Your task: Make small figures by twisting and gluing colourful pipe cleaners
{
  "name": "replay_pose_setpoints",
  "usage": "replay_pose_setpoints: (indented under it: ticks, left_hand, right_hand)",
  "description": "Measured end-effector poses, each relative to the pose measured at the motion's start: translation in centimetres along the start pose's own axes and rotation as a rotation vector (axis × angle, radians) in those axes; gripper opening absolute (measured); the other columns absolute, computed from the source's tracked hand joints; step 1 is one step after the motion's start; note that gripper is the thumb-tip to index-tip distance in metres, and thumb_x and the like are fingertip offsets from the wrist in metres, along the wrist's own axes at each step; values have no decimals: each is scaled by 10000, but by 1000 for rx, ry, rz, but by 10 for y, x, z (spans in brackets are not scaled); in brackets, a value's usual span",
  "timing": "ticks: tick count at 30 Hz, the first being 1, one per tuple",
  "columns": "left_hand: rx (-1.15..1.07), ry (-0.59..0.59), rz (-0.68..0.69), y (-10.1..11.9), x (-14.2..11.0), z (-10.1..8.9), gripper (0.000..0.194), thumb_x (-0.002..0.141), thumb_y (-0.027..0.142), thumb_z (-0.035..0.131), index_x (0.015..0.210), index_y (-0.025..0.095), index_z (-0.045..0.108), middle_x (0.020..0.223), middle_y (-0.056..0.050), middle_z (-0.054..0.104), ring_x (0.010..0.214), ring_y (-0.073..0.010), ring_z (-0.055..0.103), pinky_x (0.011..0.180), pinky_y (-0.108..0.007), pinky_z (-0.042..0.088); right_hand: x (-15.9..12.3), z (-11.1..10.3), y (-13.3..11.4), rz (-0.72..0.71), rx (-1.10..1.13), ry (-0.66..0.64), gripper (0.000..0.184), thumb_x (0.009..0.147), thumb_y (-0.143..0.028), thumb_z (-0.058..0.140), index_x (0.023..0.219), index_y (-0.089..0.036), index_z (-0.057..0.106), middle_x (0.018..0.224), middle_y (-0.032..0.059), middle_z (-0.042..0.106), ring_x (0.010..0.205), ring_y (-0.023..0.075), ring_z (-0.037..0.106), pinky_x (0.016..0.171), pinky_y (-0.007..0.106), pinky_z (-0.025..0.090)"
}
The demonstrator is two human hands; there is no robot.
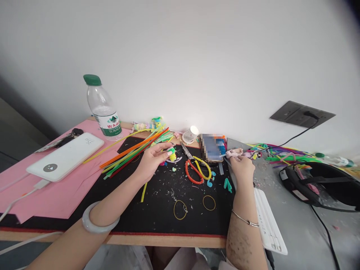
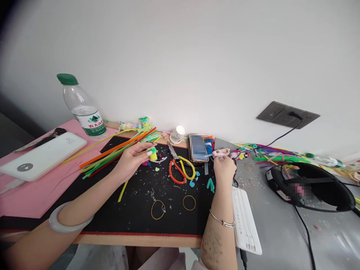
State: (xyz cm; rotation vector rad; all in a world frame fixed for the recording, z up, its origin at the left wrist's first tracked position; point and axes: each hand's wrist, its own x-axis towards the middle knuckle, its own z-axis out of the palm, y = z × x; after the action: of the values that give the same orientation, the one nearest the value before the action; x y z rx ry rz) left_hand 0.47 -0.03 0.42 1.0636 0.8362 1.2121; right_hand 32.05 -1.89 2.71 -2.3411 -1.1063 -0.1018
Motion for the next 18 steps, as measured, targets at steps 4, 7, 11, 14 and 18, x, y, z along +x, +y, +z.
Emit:
replay_pose_setpoints:
  ticks: [4, 7, 11, 14, 18]
  left_hand:
    - [5, -63, 19, 3, -2, 2, 397, 698, 282, 740, 1067, 198, 620, 1208, -84, 608, 1050, -221, 600, 852, -346, 500]
    - [2, -118, -5, 0, -3, 5, 427, 696, 250, 740, 1089, 190, 582, 1078, -71, 647, 1073, -220, 591, 903, -361, 476]
    - [2, -221, -24, -1, -4, 7, 469, 691, 195, 733, 1111, 196, 524, 1035, -43, 621, 997, -197, 632, 900, -353, 475]
    - [5, -252, -36, 0, -4, 7, 520, 668, 170, 737, 1121, 213, 486, 1012, -19, 574, 951, -197, 654, 843, -335, 500]
    - [5, -244, -31, -1, -3, 6, 540, 645, 166, 748, 1103, 229, 468, 975, 8, 539, 917, -186, 664, 812, -318, 512]
  right_hand:
    - [-12, -6, -20, -172, 420, 85, 328, 783, -278, 497, 1013, -134, 681, 903, 135, 683, 826, 241, 615, 778, 376, 467]
    - [-33, 1, -43, -397, 772, -226, 301, 798, -313, 545, 1024, -150, 660, 887, 83, 662, 744, 169, 584, 699, 300, 470]
    - [-67, 15, -73, -631, 895, -743, 335, 779, -278, 627, 1107, -210, 641, 897, 35, 624, 710, 130, 523, 652, 256, 446]
    - [-83, 20, -82, -689, 892, -874, 403, 755, -285, 677, 1154, -243, 635, 950, 34, 593, 701, 122, 470, 635, 248, 429]
    - [-85, 22, -83, -709, 947, -883, 403, 747, -276, 699, 1148, -270, 649, 980, 36, 565, 724, 128, 443, 665, 257, 424]
